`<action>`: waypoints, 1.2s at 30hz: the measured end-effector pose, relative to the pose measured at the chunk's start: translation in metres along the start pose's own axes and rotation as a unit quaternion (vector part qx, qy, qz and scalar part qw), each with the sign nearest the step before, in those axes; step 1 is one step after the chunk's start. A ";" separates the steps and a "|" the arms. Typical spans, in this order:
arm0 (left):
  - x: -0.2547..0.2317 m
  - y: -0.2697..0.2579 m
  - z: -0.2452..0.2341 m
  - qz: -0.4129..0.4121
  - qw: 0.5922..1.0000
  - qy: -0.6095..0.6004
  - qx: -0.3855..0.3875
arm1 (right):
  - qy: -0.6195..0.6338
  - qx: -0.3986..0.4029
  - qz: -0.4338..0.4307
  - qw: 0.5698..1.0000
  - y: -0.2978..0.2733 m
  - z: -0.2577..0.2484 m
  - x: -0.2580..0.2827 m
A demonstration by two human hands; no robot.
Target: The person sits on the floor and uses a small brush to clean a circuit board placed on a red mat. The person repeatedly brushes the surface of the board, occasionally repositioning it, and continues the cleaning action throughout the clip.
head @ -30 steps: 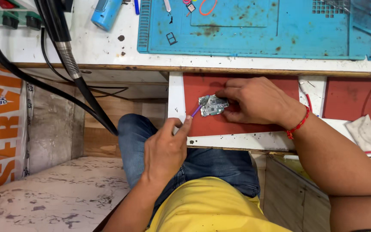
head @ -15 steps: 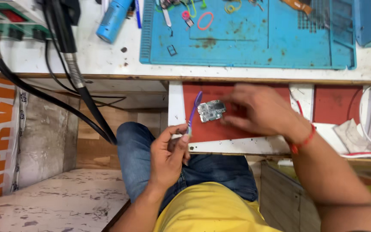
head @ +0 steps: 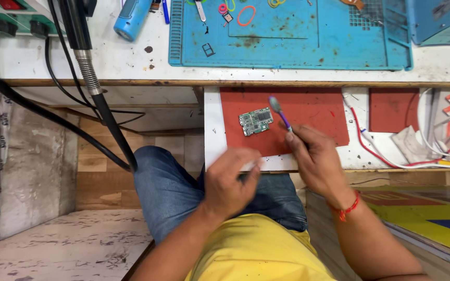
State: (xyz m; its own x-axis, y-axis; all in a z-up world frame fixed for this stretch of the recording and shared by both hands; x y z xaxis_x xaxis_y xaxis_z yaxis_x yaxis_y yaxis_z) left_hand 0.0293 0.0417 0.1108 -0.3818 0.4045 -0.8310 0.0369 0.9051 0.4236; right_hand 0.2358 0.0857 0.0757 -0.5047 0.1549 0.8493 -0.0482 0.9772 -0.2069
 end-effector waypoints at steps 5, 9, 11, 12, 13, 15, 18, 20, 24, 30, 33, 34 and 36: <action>0.023 0.049 -0.004 0.051 0.967 0.243 0.048 | -0.319 -0.053 -0.155 0.933 0.014 -0.003 0.033; 0.043 0.049 0.006 0.022 0.971 0.227 0.075 | -0.342 0.048 -0.165 0.924 0.005 0.019 0.041; 0.046 0.039 0.005 0.015 0.973 0.218 0.069 | -0.330 0.054 -0.144 0.931 -0.003 0.023 0.042; 0.048 0.036 0.005 0.010 0.974 0.213 0.072 | -0.340 0.046 -0.133 0.930 -0.003 0.022 0.044; 0.048 0.035 0.004 0.004 0.975 0.207 0.076 | -0.351 0.037 -0.122 0.928 -0.004 0.021 0.046; 0.048 0.045 0.000 0.023 0.976 0.203 0.071 | -0.356 0.050 -0.153 0.921 0.005 0.022 0.056; 0.044 0.042 -0.002 0.041 0.980 0.181 0.078 | -0.368 0.081 -0.172 0.910 -0.001 0.026 0.056; 0.046 0.043 -0.001 0.023 0.984 0.163 0.074 | -0.414 0.024 -0.108 0.904 0.004 0.015 0.050; 0.047 0.041 -0.004 0.030 0.981 0.176 0.079 | -0.370 0.086 -0.180 0.908 0.001 0.025 0.048; 0.053 0.040 -0.001 0.027 0.983 0.169 0.069 | -0.352 0.083 -0.210 0.908 -0.002 0.022 0.042; 0.050 0.034 0.000 0.031 0.984 0.165 0.061 | -0.367 0.068 -0.174 0.911 -0.004 0.018 0.033; 0.050 0.037 0.000 0.031 0.984 0.166 0.059 | -0.377 0.076 -0.175 0.906 0.000 0.019 0.033; 0.051 0.040 -0.003 0.034 0.983 0.168 0.060 | -0.380 0.081 -0.196 0.901 0.004 0.020 0.036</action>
State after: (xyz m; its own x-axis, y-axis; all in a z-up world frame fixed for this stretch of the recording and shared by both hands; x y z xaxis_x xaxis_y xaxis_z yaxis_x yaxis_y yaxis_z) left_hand 0.0089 0.0981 0.0868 -0.6569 0.4173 -0.6280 0.1735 0.8942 0.4127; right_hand 0.2002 0.0919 0.0964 -0.8627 -0.4007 0.3085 -0.4442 0.8920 -0.0836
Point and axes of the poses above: each hand's wrist, its own y-axis towards the middle knuckle, its own z-axis out of the palm, x = y × z, the point moved 5 cm from there along y, towards the middle knuckle, and after that the axes turned 1 degree about z, right-handed, at the moved point
